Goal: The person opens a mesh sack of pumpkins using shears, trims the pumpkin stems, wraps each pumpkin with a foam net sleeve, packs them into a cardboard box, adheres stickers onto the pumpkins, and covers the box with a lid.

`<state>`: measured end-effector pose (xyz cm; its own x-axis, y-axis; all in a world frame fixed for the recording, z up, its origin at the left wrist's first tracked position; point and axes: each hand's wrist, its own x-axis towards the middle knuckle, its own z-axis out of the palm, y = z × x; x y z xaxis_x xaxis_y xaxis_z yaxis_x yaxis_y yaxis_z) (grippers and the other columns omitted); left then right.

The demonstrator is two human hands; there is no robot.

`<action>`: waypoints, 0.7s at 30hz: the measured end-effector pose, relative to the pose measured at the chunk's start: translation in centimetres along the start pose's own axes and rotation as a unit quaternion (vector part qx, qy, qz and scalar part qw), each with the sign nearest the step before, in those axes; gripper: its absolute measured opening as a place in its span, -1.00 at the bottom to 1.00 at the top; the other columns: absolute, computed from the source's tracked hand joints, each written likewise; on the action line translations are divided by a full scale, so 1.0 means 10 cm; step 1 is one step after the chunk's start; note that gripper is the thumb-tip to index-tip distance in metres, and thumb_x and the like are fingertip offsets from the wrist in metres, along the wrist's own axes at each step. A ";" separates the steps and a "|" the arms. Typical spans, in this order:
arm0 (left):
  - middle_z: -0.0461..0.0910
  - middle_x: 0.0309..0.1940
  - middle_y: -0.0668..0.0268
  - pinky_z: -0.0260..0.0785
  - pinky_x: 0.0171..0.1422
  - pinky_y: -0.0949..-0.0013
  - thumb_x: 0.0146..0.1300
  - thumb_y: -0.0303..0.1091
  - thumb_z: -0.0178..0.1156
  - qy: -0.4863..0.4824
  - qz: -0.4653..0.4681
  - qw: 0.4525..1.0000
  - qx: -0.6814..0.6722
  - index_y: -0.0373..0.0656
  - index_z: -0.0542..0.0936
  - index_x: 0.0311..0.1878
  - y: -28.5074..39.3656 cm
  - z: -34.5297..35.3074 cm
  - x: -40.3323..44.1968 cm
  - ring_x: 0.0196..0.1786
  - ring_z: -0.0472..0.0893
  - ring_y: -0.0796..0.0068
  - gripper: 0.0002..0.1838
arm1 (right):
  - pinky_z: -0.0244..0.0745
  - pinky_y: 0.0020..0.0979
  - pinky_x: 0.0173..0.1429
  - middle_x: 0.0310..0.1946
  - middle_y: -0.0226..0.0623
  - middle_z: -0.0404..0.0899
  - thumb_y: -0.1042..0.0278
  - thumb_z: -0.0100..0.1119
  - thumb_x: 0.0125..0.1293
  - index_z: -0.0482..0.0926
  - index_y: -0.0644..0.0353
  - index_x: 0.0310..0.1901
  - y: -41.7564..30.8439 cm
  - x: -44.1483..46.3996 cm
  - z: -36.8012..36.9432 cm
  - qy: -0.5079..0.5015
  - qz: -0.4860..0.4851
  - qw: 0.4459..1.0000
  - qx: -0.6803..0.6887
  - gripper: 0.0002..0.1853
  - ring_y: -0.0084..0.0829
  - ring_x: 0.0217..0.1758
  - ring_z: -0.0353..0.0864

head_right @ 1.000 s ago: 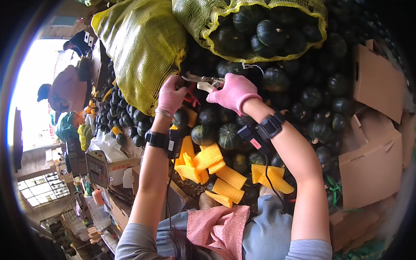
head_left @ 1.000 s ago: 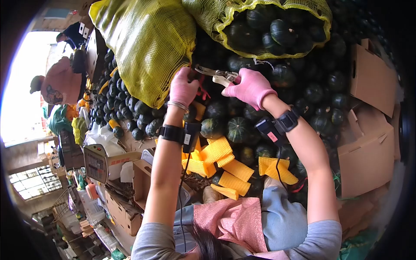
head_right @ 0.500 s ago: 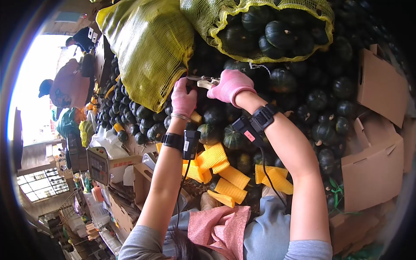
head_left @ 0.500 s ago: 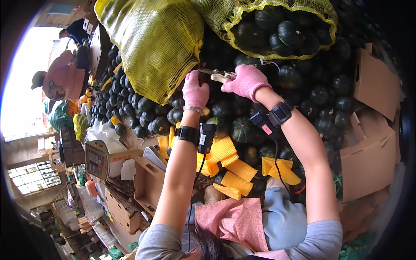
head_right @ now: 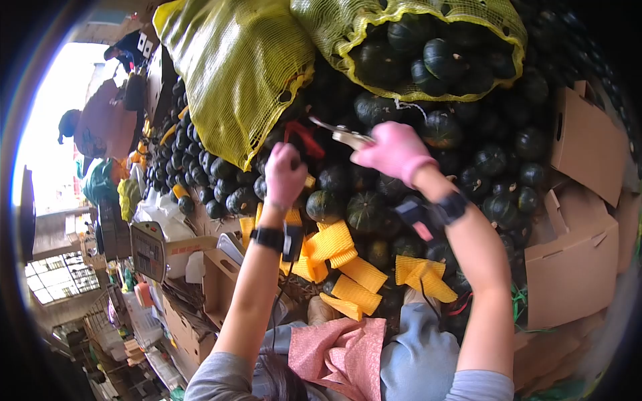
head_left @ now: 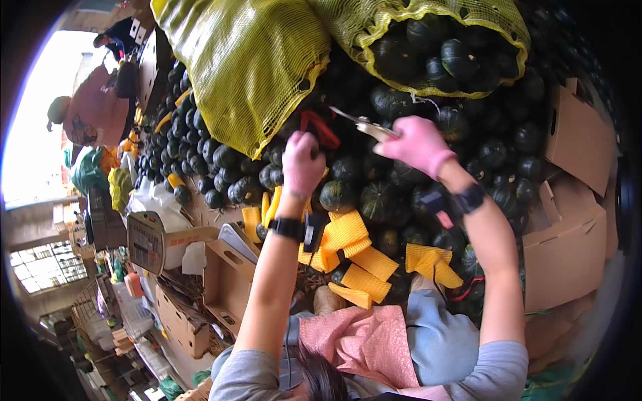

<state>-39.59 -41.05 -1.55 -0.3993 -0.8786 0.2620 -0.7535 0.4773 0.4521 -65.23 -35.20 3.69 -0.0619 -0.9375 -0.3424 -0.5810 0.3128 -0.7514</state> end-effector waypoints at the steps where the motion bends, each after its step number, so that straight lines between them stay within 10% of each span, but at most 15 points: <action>1: 0.47 -0.40 0.15 0.44 -0.21 0.23 -0.09 -0.53 0.18 -0.005 0.001 1.000 0.000 -0.19 0.52 -0.38 -0.12 0.03 -0.26 -0.29 0.53 0.09 -0.86 | 0.49 -0.32 -0.27 -0.51 -0.08 0.61 0.01 0.41 -0.16 0.61 0.25 -0.51 0.12 -0.14 -0.06 0.016 0.010 1.000 0.005 -0.59 -0.24 -0.45 0.62; 7: 0.63 -0.41 0.16 0.48 -0.18 0.38 0.08 -0.31 0.30 -0.154 -0.052 0.984 -0.074 -0.23 0.58 -0.20 0.09 -0.29 -0.10 -0.36 0.63 0.36 -0.74 | 0.40 -0.46 -0.27 -0.50 -0.36 0.51 0.09 0.43 -0.05 0.49 0.29 -0.39 0.53 -0.68 -0.18 0.097 0.003 0.988 0.123 -0.57 -0.55 -0.42 0.43; 9: 0.65 -0.41 0.19 0.49 -0.19 0.39 0.14 -0.25 0.29 -0.078 -0.127 0.966 -0.213 -0.27 0.58 -0.20 0.09 -0.22 0.01 -0.37 0.63 0.41 -0.72 | 0.38 -0.52 -0.23 -0.42 -0.47 0.49 0.26 0.42 -0.02 0.48 0.29 -0.31 0.46 -0.83 -0.21 0.079 -0.023 0.976 0.201 -0.64 -0.63 -0.36 0.40; 14: 0.47 -0.06 0.05 0.39 0.10 0.14 0.06 -0.07 0.34 0.054 -0.226 0.971 0.048 -0.20 0.55 -0.10 -0.03 -0.05 0.25 -0.05 0.52 0.06 -0.55 | 0.33 -0.58 -0.22 -0.41 -0.52 0.40 0.39 0.36 0.04 0.47 0.24 -0.25 0.49 -1.02 -0.28 0.020 -0.017 0.938 0.346 -0.71 -0.67 -0.35 0.35; 17: 0.49 -0.06 0.00 0.33 0.18 0.14 0.09 0.02 0.32 0.251 -0.110 0.961 -0.027 -0.24 0.48 0.02 -0.16 0.08 0.45 0.04 0.49 0.02 -0.42 | 0.31 -0.59 -0.23 -0.42 -0.52 0.40 0.40 0.35 0.04 0.46 0.24 -0.25 0.60 -1.02 -0.30 0.033 -0.010 0.928 0.370 -0.72 -0.68 -0.36 0.35; 21: 0.56 -0.01 -0.02 0.30 0.21 0.10 0.20 0.18 0.14 0.045 -0.158 0.985 -0.048 -0.13 0.45 0.14 -0.34 0.02 0.94 0.09 0.50 -0.02 -0.38 | 0.32 -0.59 -0.24 -0.43 -0.52 0.39 0.41 0.34 0.05 0.46 0.24 -0.24 0.85 -0.98 -0.33 0.079 -0.007 0.933 0.351 -0.72 -0.68 -0.37 0.34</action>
<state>-40.89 -50.94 -0.77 -0.1009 -0.9806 0.1682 -0.7785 0.1830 0.6003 -72.29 -23.82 2.55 -0.2097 -0.9359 -0.2832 0.0884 0.2703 -0.9587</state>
